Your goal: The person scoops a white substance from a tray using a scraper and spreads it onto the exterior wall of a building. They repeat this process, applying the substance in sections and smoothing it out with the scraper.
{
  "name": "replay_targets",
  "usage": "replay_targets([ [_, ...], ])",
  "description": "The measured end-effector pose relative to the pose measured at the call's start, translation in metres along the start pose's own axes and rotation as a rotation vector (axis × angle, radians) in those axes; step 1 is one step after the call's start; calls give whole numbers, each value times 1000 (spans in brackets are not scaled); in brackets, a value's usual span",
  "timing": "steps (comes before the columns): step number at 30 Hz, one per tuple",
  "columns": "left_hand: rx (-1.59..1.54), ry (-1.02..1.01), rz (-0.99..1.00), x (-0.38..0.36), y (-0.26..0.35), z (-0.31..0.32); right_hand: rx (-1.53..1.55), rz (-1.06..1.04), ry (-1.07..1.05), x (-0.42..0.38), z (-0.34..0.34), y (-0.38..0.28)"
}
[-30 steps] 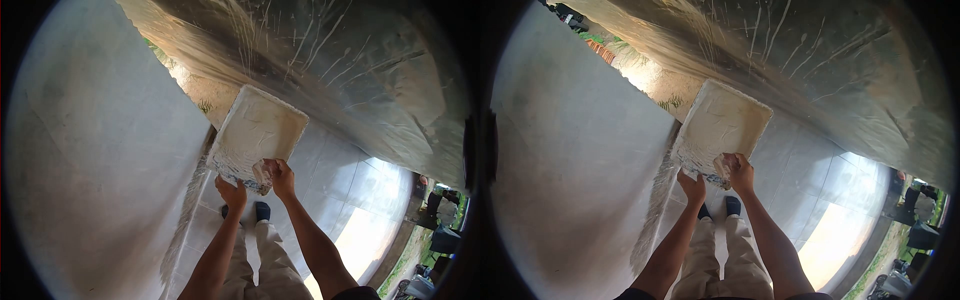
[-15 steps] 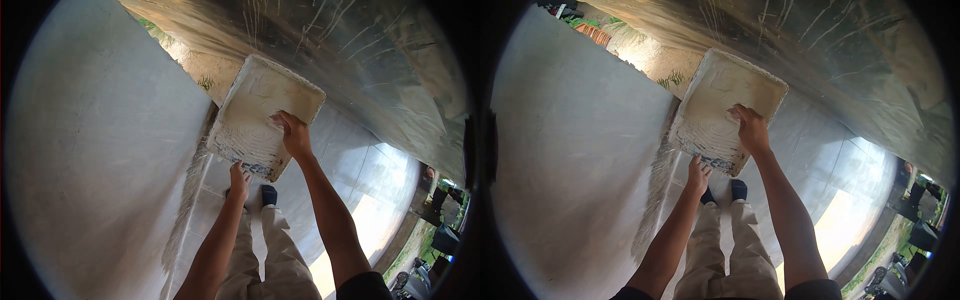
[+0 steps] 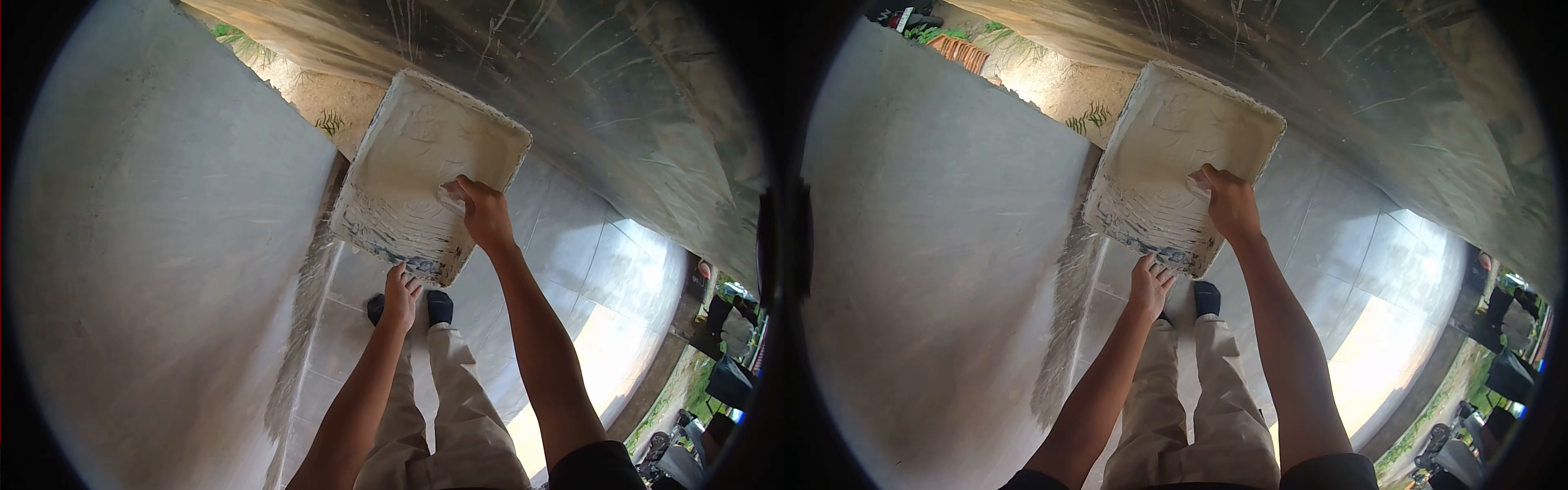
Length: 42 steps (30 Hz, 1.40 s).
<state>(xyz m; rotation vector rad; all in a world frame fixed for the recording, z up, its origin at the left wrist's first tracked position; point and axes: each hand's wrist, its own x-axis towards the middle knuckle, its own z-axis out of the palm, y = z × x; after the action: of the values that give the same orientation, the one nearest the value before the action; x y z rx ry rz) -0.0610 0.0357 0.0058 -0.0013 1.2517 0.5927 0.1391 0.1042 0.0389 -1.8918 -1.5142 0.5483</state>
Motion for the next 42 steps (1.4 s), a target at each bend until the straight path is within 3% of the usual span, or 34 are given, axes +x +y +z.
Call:
replay_targets([
  [17,4,-2,17,-2,4,2,71,-2,48,9,3,10],
  [29,21,-39,-13,-3,8,1,117,197,13,-36,28,-28],
  [31,13,-34,-16,-2,10,-2,220,262,232,-34,15,-43],
  [32,18,-48,1,-2,10,-5,163,363,251,-30,6,-47],
  [35,16,-38,19,-3,14,-5,-39,407,331,-33,9,-19],
  [42,52,49,134,8,23,-13,-17,513,440,-52,31,-33],
])
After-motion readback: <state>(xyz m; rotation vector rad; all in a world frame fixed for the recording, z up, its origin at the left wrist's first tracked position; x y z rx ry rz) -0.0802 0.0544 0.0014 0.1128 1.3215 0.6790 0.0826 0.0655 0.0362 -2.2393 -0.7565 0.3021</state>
